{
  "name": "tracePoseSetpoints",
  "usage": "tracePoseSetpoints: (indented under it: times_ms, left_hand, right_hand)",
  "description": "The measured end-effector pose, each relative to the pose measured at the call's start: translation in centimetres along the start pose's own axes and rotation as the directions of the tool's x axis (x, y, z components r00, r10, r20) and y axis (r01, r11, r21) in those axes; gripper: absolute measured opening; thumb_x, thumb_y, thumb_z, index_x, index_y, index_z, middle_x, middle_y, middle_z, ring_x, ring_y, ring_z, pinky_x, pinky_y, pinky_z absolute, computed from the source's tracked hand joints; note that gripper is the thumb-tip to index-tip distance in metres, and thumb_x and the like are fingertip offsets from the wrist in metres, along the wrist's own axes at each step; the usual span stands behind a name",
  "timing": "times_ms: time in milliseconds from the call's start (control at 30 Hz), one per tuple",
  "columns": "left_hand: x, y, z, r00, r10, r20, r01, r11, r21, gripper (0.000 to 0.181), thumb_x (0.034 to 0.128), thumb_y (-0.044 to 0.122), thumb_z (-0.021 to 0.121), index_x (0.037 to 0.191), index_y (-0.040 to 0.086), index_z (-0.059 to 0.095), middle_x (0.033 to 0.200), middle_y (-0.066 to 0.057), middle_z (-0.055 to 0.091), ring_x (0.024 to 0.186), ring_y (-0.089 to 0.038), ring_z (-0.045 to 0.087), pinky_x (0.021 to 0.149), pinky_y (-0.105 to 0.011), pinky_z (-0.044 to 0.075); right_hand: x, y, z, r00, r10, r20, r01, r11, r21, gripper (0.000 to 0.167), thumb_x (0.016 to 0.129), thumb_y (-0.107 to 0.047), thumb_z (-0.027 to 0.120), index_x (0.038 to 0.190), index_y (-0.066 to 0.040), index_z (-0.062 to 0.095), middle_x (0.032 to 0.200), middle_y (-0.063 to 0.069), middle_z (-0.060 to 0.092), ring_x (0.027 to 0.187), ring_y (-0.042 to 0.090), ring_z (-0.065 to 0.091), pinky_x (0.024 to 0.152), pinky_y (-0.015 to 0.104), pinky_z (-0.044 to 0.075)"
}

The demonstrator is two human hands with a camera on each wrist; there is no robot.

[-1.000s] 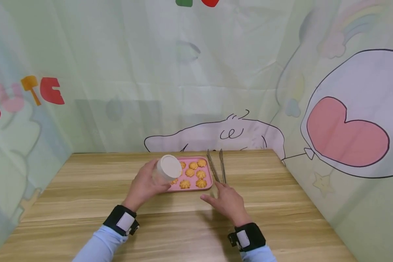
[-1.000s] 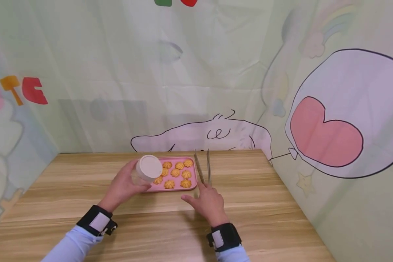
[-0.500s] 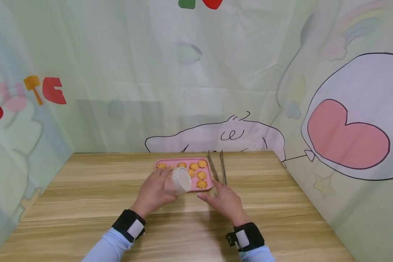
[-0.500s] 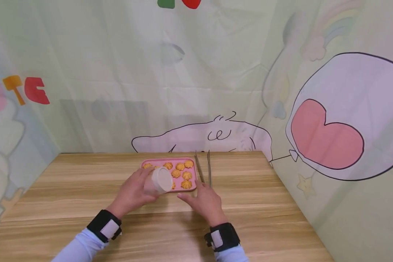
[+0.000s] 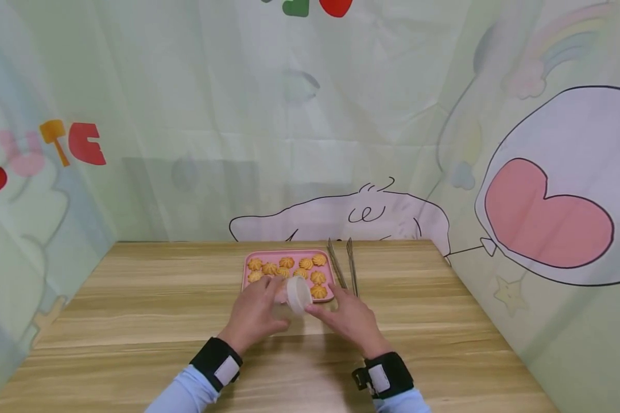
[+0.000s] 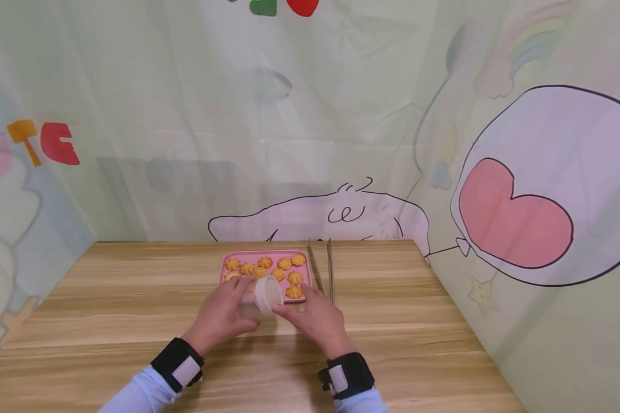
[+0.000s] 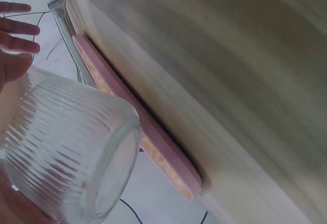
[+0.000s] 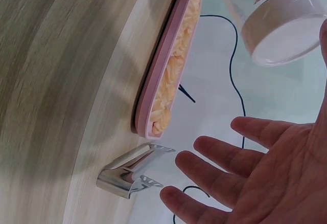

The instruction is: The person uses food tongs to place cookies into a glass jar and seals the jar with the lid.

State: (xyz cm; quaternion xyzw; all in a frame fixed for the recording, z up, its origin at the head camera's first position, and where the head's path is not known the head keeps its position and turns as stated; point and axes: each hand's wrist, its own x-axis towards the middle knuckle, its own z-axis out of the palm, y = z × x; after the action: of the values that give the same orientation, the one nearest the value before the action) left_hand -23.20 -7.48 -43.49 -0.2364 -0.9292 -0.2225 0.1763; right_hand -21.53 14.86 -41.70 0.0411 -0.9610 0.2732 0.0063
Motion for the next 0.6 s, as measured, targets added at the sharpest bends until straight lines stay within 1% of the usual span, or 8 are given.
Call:
tracePoseSetpoints:
  times_ms: [133, 233, 333, 500, 600]
  left_hand:
    - [0.0, 0.3, 0.3, 1.000, 0.019, 0.006, -0.019, 1.000, 0.007, 0.089, 0.0565, 0.035, 0.095, 0.132, 0.008, 0.056, 0.113, -0.013, 0.062, 0.099, -0.029, 0.062, 0.088, -0.046, 0.051]
    - [-0.1, 0.5, 0.5, 1.000, 0.014, 0.027, -0.013, 1.000, -0.005, 0.090, 0.0575, 0.036, 0.095, 0.133, 0.007, 0.056, 0.113, -0.013, 0.062, 0.101, -0.030, 0.061, 0.091, -0.047, 0.050]
    - [-0.2, 0.7, 0.8, 0.999, 0.010, 0.039, -0.010, 1.000, -0.009, 0.091, 0.0589, 0.036, 0.095, 0.135, 0.007, 0.054, 0.113, -0.012, 0.061, 0.102, -0.029, 0.061, 0.093, -0.047, 0.049]
    - [-0.4, 1.2, 1.0, 0.998, 0.008, 0.065, -0.008, 1.000, -0.002, 0.089, 0.0609, 0.036, 0.095, 0.135, 0.009, 0.052, 0.117, -0.012, 0.060, 0.104, -0.027, 0.060, 0.095, -0.045, 0.049]
    - [-0.4, 1.6, 1.1, 0.997, 0.007, 0.083, -0.008, 1.000, 0.015, 0.089, 0.0617, 0.039, 0.094, 0.134, 0.010, 0.052, 0.119, -0.013, 0.060, 0.106, -0.027, 0.060, 0.096, -0.045, 0.049]
  right_hand:
    - [-0.1, -0.3, 0.1, 1.000, -0.003, 0.003, 0.003, 1.000, 0.017, 0.095, 0.081, -0.075, 0.058, 0.147, -0.007, 0.047, 0.141, 0.028, 0.050, 0.126, 0.047, 0.050, 0.097, 0.064, 0.041]
    - [-0.1, -0.6, 0.2, 1.000, -0.009, 0.010, 0.009, 0.999, 0.038, 0.095, 0.083, -0.075, 0.057, 0.146, -0.005, 0.047, 0.141, 0.028, 0.050, 0.127, 0.045, 0.049, 0.098, 0.064, 0.041]
    - [-0.1, -0.9, 0.4, 0.999, -0.034, 0.012, 0.033, 0.998, 0.058, 0.093, 0.084, -0.074, 0.056, 0.146, -0.004, 0.047, 0.139, 0.025, 0.053, 0.126, 0.043, 0.051, 0.098, 0.062, 0.042]
    - [-0.2, -1.4, 0.7, 0.997, -0.077, 0.016, 0.074, 0.986, 0.148, 0.088, 0.088, -0.069, 0.057, 0.144, -0.002, 0.048, 0.138, 0.023, 0.055, 0.124, 0.040, 0.054, 0.098, 0.059, 0.043]
    - [-0.3, -1.8, 0.9, 0.996, -0.084, 0.030, 0.076, 0.978, 0.196, 0.085, 0.091, -0.067, 0.053, 0.146, -0.002, 0.046, 0.138, 0.023, 0.055, 0.123, 0.039, 0.055, 0.097, 0.058, 0.044]
